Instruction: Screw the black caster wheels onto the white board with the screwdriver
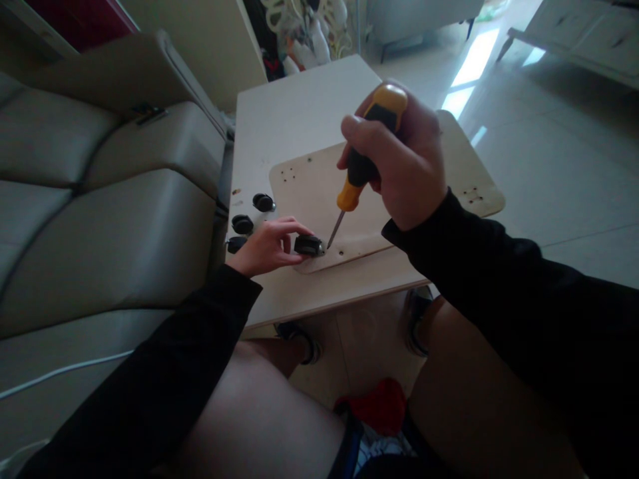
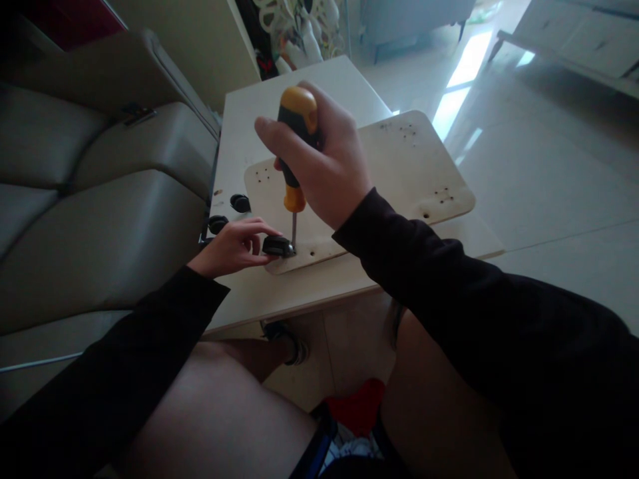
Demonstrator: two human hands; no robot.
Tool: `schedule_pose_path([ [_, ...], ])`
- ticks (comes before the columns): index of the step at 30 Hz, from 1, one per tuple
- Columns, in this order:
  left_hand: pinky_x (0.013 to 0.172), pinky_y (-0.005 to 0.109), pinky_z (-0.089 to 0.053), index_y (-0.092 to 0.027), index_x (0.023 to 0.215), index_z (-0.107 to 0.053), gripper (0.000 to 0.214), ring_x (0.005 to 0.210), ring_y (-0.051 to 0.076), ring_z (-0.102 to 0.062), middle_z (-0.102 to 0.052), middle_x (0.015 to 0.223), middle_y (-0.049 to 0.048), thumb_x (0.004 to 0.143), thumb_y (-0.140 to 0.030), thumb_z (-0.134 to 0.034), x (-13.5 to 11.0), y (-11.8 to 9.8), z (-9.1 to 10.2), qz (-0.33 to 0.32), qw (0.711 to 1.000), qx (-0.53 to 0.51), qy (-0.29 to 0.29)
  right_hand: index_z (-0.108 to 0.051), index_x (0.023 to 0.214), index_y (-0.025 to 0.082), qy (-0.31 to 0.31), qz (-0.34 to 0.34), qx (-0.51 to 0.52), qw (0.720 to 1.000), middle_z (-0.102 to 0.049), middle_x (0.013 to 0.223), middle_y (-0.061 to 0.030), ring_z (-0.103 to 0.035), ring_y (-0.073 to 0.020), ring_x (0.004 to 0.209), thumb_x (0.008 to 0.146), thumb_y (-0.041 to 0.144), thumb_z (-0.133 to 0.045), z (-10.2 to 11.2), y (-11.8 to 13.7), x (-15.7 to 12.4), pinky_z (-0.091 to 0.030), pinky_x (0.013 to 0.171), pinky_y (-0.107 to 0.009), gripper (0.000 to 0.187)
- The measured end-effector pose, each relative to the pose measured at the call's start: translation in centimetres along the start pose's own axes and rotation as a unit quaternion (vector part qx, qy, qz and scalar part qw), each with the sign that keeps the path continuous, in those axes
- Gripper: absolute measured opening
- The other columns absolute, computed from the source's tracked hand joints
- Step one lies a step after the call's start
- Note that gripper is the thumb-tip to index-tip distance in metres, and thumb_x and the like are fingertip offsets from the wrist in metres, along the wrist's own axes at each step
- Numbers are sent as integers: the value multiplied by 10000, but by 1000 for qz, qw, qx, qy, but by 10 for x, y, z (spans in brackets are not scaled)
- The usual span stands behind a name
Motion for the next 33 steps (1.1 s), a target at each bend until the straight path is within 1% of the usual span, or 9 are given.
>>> schedule_pose_path([
  [2,503,201,-489,-184,1059,-745,314,547,51,-587,-685,1018,34,757,-213,-824,0,0,0,0,1000,2,1,-550,801,255,39,3,5,999,-628,687,52,-419,-94,486,872,578,-716,-1,-1,-2,-421,506,-264,371],
  [4,500,196,-486,-182,1059,-744,314,549,50,-586,-681,1018,35,756,-208,-823,0,0,0,3,1000,1,2,-568,807,238,76,10,14,997,-634,700,45,-445,-91,506,895,562,-700,-1,-2,-3,-410,518,-266,360],
  [6,494,191,-483,-175,1065,-740,326,553,51,-589,-680,1018,39,753,-207,-826,0,1,0,9,1000,-4,1,-582,808,227,111,-3,4,994,-641,711,35,-469,-96,529,881,538,-726,-3,-4,-4,-398,521,-275,350],
  [8,493,187,-485,-169,1074,-738,339,555,51,-590,-681,1016,42,751,-210,-831,0,1,0,11,1000,-8,0,-584,803,229,129,-28,-25,991,-642,719,28,-473,-106,546,851,526,-760,-5,-4,-5,-385,520,-286,349],
  [11,494,186,-492,-170,1077,-741,344,556,51,-589,-689,1032,49,752,-225,-839,1,1,0,10,1000,-11,1,-568,797,229,133,-41,-62,988,-627,721,17,-473,-113,578,854,498,-750,-7,-1,-6,-377,531,-292,330],
  [16,493,185,-497,-174,1074,-749,343,563,55,-585,-686,1010,45,750,-230,-847,1,1,-1,9,1000,-13,-2,-547,811,216,156,-39,-101,982,-599,743,7,-518,-121,685,876,411,-703,-9,0,-6,-448,639,-291,258],
  [21,492,188,-503,-174,1067,-754,340,561,57,-585,-683,997,41,743,-215,-849,1,0,-1,8,1000,-22,-6,-552,830,205,169,-44,-122,977,-575,739,15,-470,-109,658,888,420,-683,-10,-3,-7,-394,597,-282,258],
  [27,481,189,-485,-157,1079,-758,362,555,55,-572,-696,982,48,738,-226,-858,1,0,-1,8,1000,-24,-6,-551,812,199,184,-24,-150,971,-575,747,14,-506,-115,699,888,354,-685,-10,-3,-6,-402,666,-296,218],
  [33,482,189,-480,-162,1083,-760,356,551,55,-569,-708,959,39,740,-206,-845,2,0,-1,8,1000,-16,-3,-552,814,196,186,-17,-156,970,-546,726,23,-475,-109,682,894,342,-673,-11,-3,-6,-380,655,-297,206],
])
Point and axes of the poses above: each hand's wrist, its own x-axis towards the middle knuckle, its own z-axis out of the back of the hand, y = z × x, the point moved 2 cm from there along x, towards the middle knuckle
